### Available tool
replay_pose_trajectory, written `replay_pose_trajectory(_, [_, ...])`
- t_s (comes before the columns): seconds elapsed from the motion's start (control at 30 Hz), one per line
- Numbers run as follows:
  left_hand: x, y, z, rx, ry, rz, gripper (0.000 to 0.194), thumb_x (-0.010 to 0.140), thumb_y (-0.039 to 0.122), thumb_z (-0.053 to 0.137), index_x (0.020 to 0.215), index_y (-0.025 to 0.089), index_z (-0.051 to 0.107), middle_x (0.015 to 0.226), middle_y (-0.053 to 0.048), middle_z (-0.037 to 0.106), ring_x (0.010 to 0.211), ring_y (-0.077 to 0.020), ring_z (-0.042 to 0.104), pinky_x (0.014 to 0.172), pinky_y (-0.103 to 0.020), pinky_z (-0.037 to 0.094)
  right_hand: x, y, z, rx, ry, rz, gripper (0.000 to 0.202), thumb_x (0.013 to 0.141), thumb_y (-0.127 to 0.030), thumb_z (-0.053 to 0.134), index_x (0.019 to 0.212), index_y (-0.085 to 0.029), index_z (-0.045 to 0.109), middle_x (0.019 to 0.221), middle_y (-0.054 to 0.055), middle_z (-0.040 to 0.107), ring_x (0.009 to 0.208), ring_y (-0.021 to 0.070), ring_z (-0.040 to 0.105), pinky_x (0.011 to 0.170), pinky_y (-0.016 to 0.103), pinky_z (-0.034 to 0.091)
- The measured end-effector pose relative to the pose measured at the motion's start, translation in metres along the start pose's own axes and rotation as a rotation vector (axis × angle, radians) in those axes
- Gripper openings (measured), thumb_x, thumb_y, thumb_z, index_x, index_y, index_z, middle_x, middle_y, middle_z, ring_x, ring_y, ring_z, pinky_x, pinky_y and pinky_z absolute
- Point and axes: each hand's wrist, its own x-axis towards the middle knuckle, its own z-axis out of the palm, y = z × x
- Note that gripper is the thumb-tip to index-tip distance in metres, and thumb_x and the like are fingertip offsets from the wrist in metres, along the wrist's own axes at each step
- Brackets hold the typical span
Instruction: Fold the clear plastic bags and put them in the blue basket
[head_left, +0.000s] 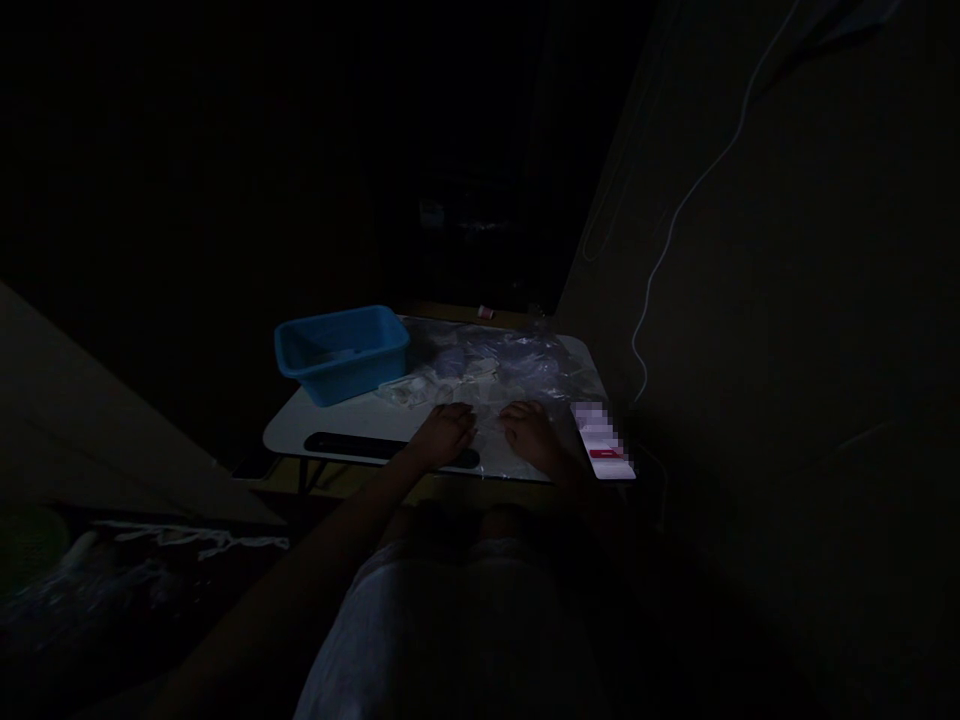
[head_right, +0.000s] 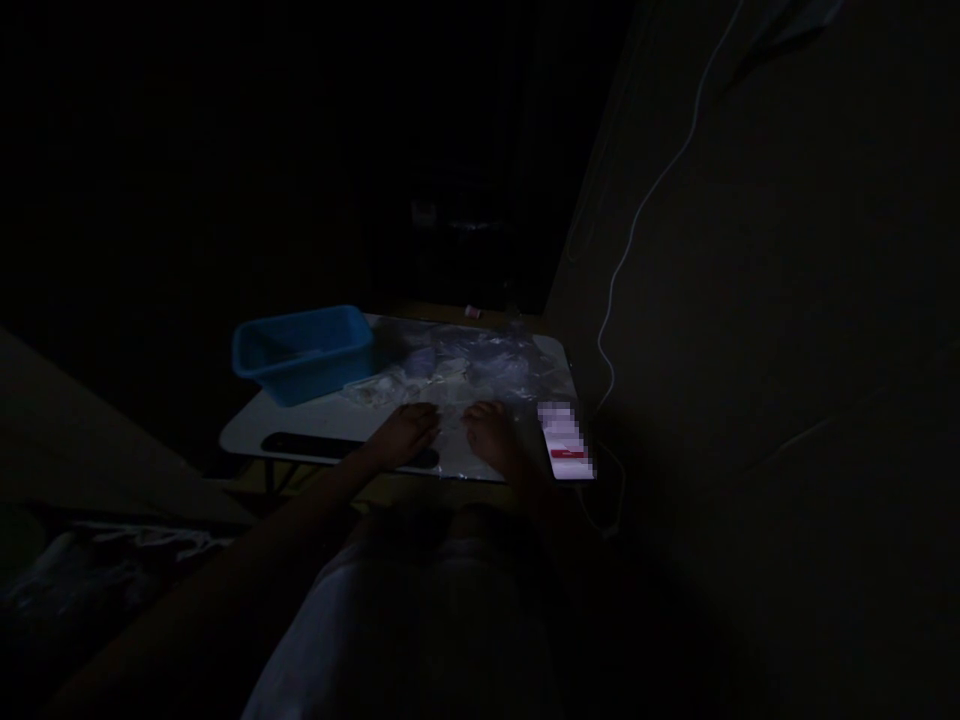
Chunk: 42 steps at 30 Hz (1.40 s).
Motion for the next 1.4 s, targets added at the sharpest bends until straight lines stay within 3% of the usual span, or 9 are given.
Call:
replay_pose_trajectory(0.33, [-0.002, -0.004, -0.003, -0.096, 0.078, -0.007, 0.034, 0.086, 0.025, 0.035, 0.11, 0.011, 0.052, 0.118, -0.013, 0.053, 0.109, -0.0193, 0.047, 0.094, -0.034, 0.037, 0.003, 0.001, 0.023, 0.144, 0.052, 0.003, 0.038, 0.071, -0.003, 0.043, 0.1, -0.019, 0.063, 0.109, 0.006, 0.061, 0.101, 0.0153, 0.054, 0.09, 0.031, 0.04])
replay_pose_trajectory(0.77, [-0.004, -0.015, -0.005, -0.051, 0.017, -0.071, 0.034, 0.087, 0.027, 0.032, 0.112, 0.014, 0.051, 0.122, -0.012, 0.05, 0.113, -0.0194, 0.045, 0.094, -0.039, 0.034, -0.002, 0.0, 0.019, 0.176, 0.043, -0.027, 0.044, 0.068, 0.001, 0.042, 0.099, -0.023, 0.064, 0.108, 0.003, 0.062, 0.102, 0.0149, 0.055, 0.091, 0.035, 0.04])
replay_pose_trajectory(0.97, [0.003, 0.004, -0.003, -0.075, 0.032, 0.01, 0.038, 0.087, 0.025, 0.031, 0.118, 0.01, 0.046, 0.125, -0.013, 0.047, 0.116, -0.0184, 0.042, 0.097, -0.033, 0.032, -0.002, -0.002, 0.018, 0.161, 0.023, -0.017, 0.042, 0.068, 0.001, 0.043, 0.098, -0.02, 0.064, 0.109, 0.005, 0.062, 0.101, 0.0152, 0.055, 0.09, 0.033, 0.04])
replay_pose_trajectory(1.13, [-0.001, 0.022, 0.008, -0.031, -0.078, -0.043, 0.045, 0.088, 0.034, 0.029, 0.127, 0.011, 0.035, 0.135, -0.015, 0.034, 0.126, -0.0251, 0.028, 0.099, -0.045, 0.025, -0.004, -0.001, 0.017, 0.131, 0.06, 0.012, 0.041, 0.069, -0.001, 0.042, 0.1, -0.018, 0.063, 0.108, 0.007, 0.062, 0.101, 0.0156, 0.055, 0.091, 0.034, 0.039])
replay_pose_trajectory(1.27, [-0.003, 0.023, 0.009, 0.012, -0.132, -0.061, 0.047, 0.089, 0.035, 0.027, 0.129, 0.011, 0.032, 0.137, -0.015, 0.03, 0.127, -0.0259, 0.024, 0.1, -0.047, 0.022, -0.003, 0.004, 0.019, 0.063, 0.095, 0.104, 0.037, 0.071, -0.002, 0.041, 0.098, -0.016, 0.063, 0.107, 0.008, 0.062, 0.1, 0.0164, 0.055, 0.094, 0.035, 0.036])
replay_pose_trajectory(1.4, [-0.004, 0.021, 0.006, 0.039, -0.143, -0.053, 0.049, 0.089, 0.036, 0.025, 0.131, 0.011, 0.03, 0.138, -0.014, 0.028, 0.127, -0.0251, 0.023, 0.101, -0.046, 0.02, 0.004, 0.011, 0.019, 0.029, 0.044, 0.128, 0.034, 0.073, -0.004, 0.041, 0.096, -0.014, 0.063, 0.109, 0.009, 0.061, 0.102, 0.0168, 0.055, 0.096, 0.035, 0.034])
